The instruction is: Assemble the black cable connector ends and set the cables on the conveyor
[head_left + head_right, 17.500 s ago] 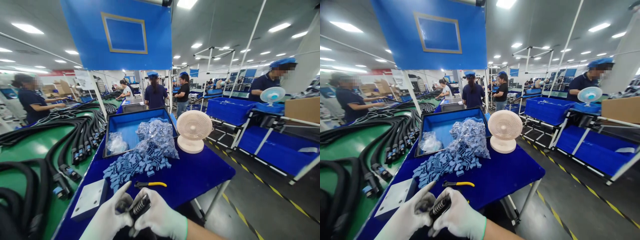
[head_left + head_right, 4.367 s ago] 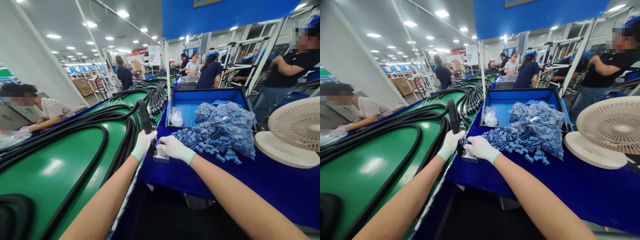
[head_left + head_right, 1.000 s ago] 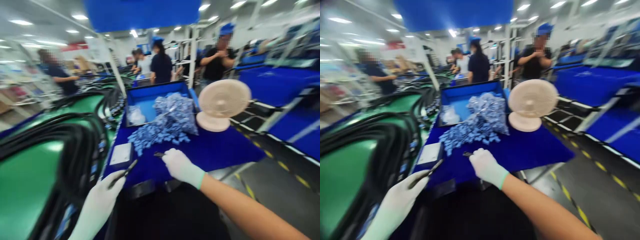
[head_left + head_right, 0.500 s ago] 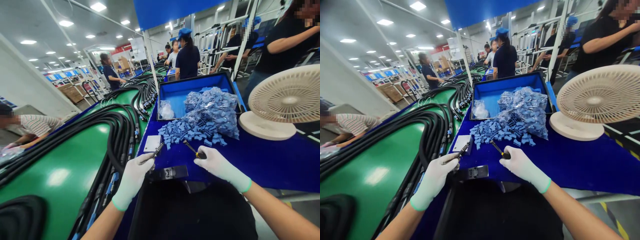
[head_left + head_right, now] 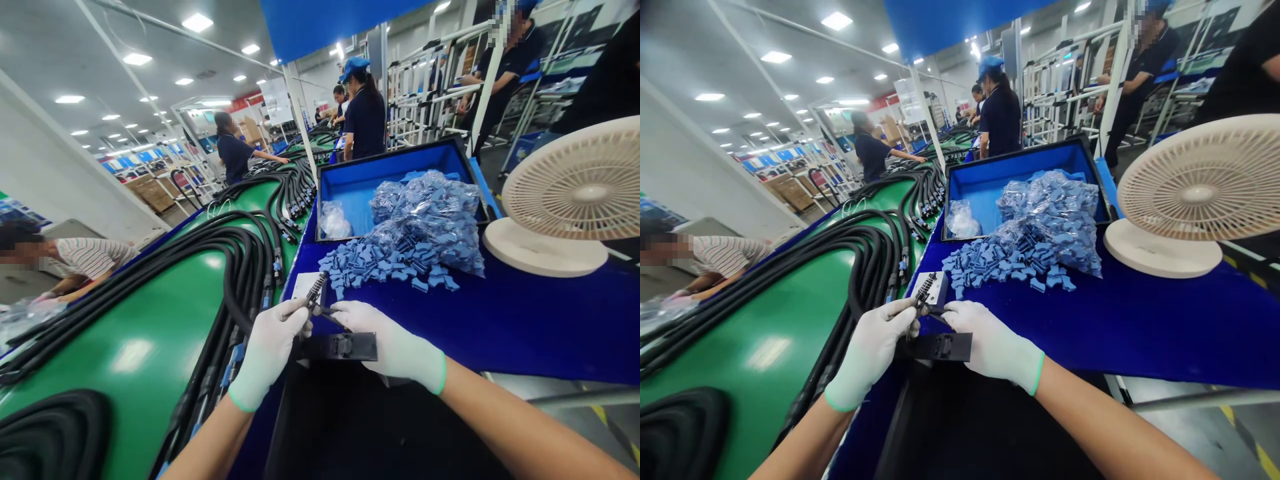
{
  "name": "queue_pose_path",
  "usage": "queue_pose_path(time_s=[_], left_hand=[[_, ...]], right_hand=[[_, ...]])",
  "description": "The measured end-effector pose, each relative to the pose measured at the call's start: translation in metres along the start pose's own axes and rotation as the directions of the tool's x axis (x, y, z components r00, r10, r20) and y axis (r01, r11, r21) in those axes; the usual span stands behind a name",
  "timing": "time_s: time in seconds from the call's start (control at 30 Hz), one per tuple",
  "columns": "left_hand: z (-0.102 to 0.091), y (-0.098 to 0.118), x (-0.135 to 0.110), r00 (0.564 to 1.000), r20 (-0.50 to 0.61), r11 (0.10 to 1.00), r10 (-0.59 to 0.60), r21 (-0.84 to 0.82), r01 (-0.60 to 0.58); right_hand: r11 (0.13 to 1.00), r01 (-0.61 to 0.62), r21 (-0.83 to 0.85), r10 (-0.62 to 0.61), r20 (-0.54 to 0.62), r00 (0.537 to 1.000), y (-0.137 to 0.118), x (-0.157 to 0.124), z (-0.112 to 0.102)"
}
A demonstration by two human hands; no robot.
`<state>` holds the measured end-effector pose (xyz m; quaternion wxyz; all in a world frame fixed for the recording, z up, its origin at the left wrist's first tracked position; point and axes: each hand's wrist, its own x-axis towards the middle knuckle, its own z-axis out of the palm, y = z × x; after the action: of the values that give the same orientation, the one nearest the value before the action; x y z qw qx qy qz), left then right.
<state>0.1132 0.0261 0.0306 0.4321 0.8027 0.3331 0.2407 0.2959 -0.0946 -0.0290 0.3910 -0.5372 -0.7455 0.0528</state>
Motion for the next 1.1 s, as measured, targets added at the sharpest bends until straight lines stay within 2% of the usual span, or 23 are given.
queue_pose_path(time_s=[0.17, 0.47, 0.63, 0.77, 0.93, 1.0, 1.1], left_hand=[[0.002, -0.007, 0.001, 1.0, 0.015, 1.0, 0.003, 0.016, -0.003], [0.005, -0.011, -0.001, 1.0, -0.009, 0.997, 0.006, 0.074, -0.006], [0.009, -0.007, -0.006, 0.992, -0.047, 0.98, 0.117, 0.166, -0.108], [0.015, -0.005, -0.009, 0.984, -0.075, 0.969, 0.159, 0.204, -0.141], [0.019, -0.011, -0.009, 0.961, -0.09, 0.935, 0.26, 0.271, -0.228], [0.019, -0.014, -0.006, 0.966, -0.062, 0.941, 0.251, 0.249, -0.228], [0.018, -0.012, 0.004, 0.987, -0.037, 0.977, 0.158, 0.151, -0.151]], right_hand=[[0.998, -0.027, -0.062, 0.026, -0.012, 1.0, 0.003, -0.005, 0.006], [0.999, -0.006, -0.032, 0.006, -0.01, 1.0, 0.0, -0.008, 0.004], [0.999, -0.017, -0.045, 0.017, -0.011, 1.0, -0.005, -0.013, 0.002], [0.999, -0.026, -0.042, 0.026, -0.014, 1.0, -0.004, -0.015, 0.002], [0.998, -0.057, -0.026, 0.056, -0.028, 0.998, 0.002, -0.019, 0.01], [0.995, -0.092, -0.027, 0.091, -0.038, 0.995, 0.004, -0.021, 0.014], [0.99, -0.131, -0.058, 0.129, -0.046, 0.991, 0.008, -0.022, 0.02]])
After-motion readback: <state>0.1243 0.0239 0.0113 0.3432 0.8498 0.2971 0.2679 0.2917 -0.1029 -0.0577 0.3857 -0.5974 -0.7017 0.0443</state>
